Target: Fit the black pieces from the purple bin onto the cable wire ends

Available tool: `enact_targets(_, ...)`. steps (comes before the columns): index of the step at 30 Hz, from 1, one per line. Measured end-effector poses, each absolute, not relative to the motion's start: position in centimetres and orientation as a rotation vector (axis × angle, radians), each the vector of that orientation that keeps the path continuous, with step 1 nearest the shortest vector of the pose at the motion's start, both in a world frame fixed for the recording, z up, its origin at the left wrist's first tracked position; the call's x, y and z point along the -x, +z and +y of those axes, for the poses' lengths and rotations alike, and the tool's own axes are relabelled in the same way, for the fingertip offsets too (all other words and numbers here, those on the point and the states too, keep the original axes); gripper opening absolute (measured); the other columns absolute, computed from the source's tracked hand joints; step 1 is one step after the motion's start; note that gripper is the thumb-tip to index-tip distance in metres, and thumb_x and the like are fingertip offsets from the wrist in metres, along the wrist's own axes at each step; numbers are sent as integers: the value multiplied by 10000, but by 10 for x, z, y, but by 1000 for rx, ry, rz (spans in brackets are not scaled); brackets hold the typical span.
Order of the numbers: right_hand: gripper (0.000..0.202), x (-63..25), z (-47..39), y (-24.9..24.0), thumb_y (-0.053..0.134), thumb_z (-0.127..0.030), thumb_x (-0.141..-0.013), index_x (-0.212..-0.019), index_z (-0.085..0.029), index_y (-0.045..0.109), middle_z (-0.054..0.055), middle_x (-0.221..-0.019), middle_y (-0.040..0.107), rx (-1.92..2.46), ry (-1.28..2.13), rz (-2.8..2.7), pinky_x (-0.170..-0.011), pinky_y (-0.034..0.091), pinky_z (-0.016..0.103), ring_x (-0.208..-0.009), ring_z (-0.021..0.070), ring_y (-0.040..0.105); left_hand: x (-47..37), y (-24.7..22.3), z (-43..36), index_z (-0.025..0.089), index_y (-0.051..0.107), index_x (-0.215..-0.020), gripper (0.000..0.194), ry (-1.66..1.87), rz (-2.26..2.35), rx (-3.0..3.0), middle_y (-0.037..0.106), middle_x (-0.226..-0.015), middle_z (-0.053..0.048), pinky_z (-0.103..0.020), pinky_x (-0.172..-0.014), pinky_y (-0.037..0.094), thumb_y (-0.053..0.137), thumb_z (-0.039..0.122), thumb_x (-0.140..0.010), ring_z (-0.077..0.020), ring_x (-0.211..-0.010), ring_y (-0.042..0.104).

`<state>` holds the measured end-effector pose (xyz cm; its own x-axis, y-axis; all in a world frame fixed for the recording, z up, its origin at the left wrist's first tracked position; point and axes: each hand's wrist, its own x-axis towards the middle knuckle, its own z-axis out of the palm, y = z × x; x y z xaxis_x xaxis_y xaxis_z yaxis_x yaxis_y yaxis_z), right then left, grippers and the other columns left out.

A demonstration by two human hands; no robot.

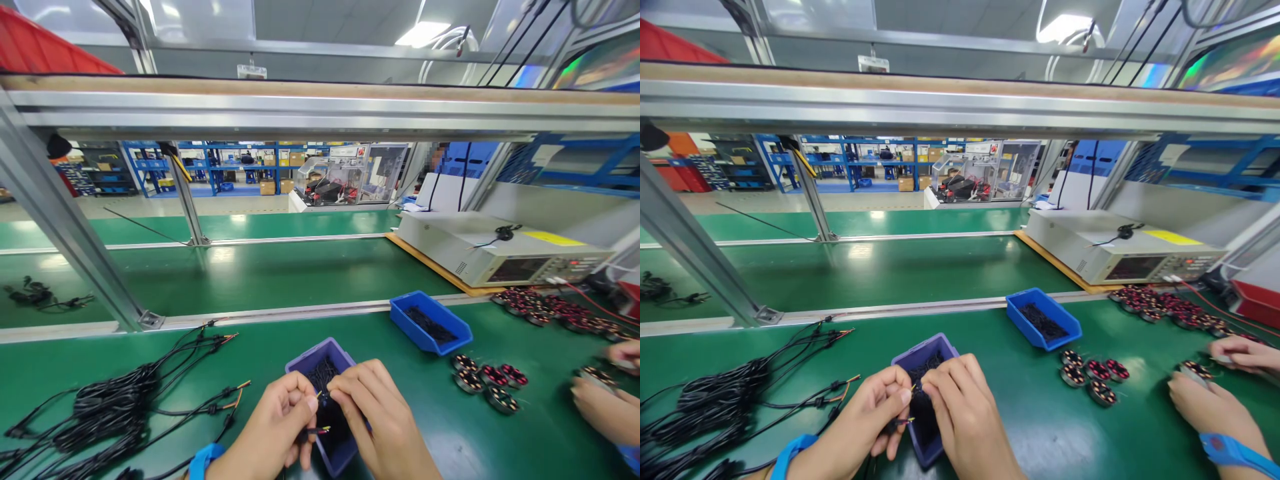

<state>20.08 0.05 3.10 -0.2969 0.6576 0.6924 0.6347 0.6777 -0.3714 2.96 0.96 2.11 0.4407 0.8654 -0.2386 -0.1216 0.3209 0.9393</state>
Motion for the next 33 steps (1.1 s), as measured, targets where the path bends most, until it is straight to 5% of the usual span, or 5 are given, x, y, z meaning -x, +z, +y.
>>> enact_targets(16,256,-200,1,30,412,-78,-990,-874,-191,611,52,-761,637,988,27,-2064,-641,510,308,-739,195,550,-32,10,11,190,476,-759,553,808,876,-1021,538,-563,77,-124,-285,124,703,690,-695,-32,-302,463)
enact_targets(23,280,-201,1,33,464,-50,-949,-1055,-218,660,52,-840,674,903,177,-2000,-653,536,289,-788,190,597,-30,10,11,189,480,-738,516,780,826,-998,511,-530,84,-125,-311,148,737,636,-707,-8,-307,366)
enact_targets(33,208,-200,-2,33,552,-52,-899,-949,-234,640,19,-830,689,935,261,-1832,-703,509,301,-790,186,607,-29,7,10,194,508,-744,460,776,835,-992,504,-512,77,-136,-315,202,740,590,-727,-29,-322,342)
